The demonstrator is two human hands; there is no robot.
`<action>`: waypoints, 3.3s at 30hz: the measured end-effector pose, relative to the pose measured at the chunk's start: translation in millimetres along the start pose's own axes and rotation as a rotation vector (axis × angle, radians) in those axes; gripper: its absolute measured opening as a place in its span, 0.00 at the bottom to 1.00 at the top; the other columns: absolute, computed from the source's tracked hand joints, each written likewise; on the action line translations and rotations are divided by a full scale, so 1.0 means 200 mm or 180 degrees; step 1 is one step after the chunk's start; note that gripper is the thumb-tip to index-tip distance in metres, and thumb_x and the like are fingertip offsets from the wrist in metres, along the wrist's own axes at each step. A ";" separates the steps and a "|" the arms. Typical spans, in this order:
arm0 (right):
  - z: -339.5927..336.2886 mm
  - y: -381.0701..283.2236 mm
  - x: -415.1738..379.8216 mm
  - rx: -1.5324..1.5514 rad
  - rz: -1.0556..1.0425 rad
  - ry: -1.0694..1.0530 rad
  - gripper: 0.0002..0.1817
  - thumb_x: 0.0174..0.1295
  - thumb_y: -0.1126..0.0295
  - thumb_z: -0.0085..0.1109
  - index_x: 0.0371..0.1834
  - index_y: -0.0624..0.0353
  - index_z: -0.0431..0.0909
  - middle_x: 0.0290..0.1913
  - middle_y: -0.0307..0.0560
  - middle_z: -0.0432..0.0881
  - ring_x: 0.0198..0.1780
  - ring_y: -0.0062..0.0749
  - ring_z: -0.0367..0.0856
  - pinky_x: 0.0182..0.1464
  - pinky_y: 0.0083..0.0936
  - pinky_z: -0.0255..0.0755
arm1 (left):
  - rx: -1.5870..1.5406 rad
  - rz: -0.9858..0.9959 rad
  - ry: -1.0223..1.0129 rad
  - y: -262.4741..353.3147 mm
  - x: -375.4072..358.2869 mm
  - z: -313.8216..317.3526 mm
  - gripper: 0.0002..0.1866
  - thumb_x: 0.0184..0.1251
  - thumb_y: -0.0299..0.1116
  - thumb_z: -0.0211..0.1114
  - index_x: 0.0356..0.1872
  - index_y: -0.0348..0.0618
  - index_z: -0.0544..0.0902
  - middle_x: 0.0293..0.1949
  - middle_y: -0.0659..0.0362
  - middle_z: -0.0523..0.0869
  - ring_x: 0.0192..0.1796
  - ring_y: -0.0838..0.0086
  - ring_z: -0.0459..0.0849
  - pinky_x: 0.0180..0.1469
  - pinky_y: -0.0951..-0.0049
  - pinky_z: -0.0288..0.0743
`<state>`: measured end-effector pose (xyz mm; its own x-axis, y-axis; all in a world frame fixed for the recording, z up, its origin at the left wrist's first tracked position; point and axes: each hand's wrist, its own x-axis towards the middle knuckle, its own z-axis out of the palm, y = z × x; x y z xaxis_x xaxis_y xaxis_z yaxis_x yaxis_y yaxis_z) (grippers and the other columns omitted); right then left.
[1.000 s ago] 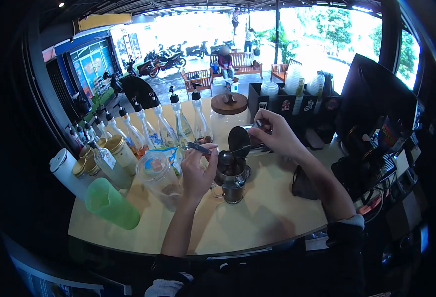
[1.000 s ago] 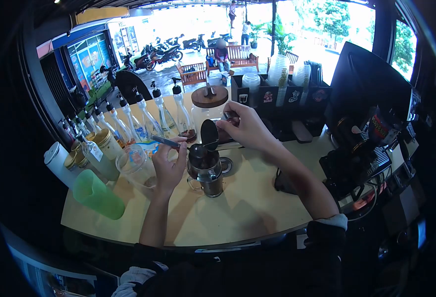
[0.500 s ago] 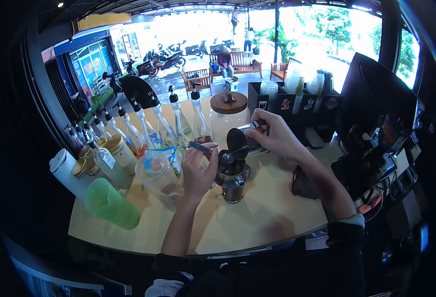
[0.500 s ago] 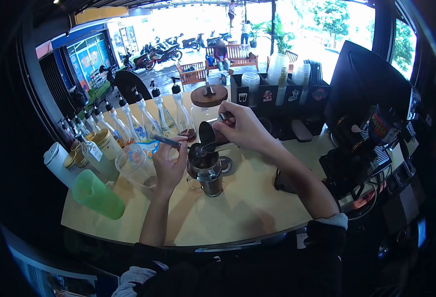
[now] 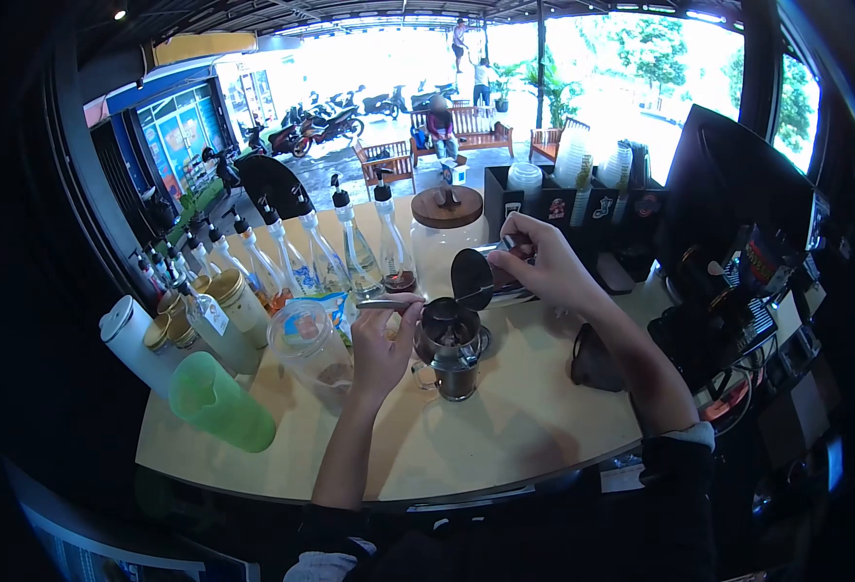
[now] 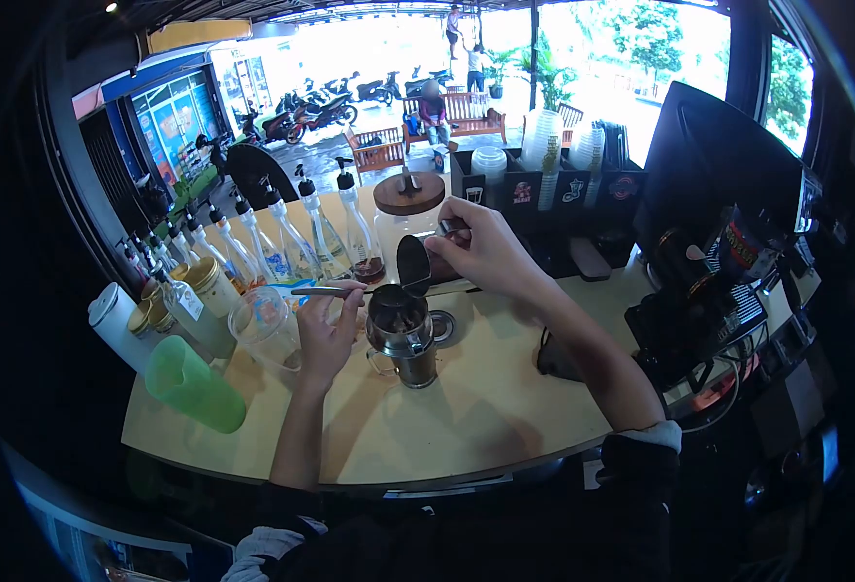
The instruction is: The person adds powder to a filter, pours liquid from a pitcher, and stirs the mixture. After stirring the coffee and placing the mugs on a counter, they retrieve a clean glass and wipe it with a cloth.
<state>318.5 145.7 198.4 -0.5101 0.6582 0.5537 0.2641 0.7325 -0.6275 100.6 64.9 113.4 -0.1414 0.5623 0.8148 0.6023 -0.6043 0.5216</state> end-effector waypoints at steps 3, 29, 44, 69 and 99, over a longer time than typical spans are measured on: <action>-0.01 -0.02 0.00 -0.0020 -0.0013 0.0047 0.13 0.57 0.71 0.64 0.30 0.65 0.67 0.20 0.36 0.65 0.23 0.15 0.60 0.25 0.20 0.58 | -0.0022 0.0014 -0.0069 -0.01 0.00 -0.01 0.05 0.63 0.27 0.62 0.35 0.37 0.82 0.29 0.55 0.84 0.34 0.70 0.83 0.40 0.71 0.73; 0.01 -0.07 -0.01 0.0047 -0.0002 -0.0028 0.13 0.59 0.71 0.63 0.31 0.61 0.66 0.22 0.30 0.57 0.25 0.12 0.53 0.26 0.17 0.52 | -0.0902 -0.0586 -0.0264 -0.05 -0.07 0.01 0.06 0.68 0.27 0.58 0.38 0.35 0.80 0.32 0.57 0.84 0.36 0.76 0.82 0.41 0.76 0.74; 0.00 -0.09 -0.02 -0.0047 0.0062 -0.0013 0.13 0.58 0.71 0.63 0.31 0.62 0.66 0.20 0.31 0.58 0.24 0.13 0.54 0.25 0.18 0.52 | -0.0953 -0.0673 -0.0258 -0.06 -0.09 0.00 0.07 0.69 0.27 0.56 0.38 0.35 0.80 0.33 0.58 0.84 0.36 0.78 0.81 0.41 0.76 0.73; 0.03 -0.05 -0.02 0.0038 0.0070 0.0002 0.13 0.58 0.72 0.63 0.30 0.61 0.65 0.20 0.31 0.58 0.25 0.13 0.54 0.25 0.18 0.52 | -0.0531 -0.0539 0.0050 -0.04 -0.07 -0.06 0.08 0.69 0.30 0.56 0.37 0.35 0.79 0.30 0.55 0.84 0.35 0.73 0.83 0.40 0.73 0.73; 0.00 0.00 -0.10 0.0059 0.0224 0.0140 0.13 0.59 0.74 0.62 0.28 0.60 0.64 0.21 0.29 0.59 0.25 0.09 0.56 0.25 0.14 0.53 | -0.0399 -0.0462 -0.0030 0.01 -0.08 -0.05 0.08 0.68 0.30 0.57 0.37 0.35 0.79 0.30 0.55 0.83 0.36 0.72 0.83 0.42 0.72 0.74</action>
<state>328.0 132.1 188.0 -0.4542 0.7153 0.5311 0.2827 0.6811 -0.6754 96.1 49.9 103.7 -0.2119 0.6536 0.7266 0.4735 -0.5817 0.6614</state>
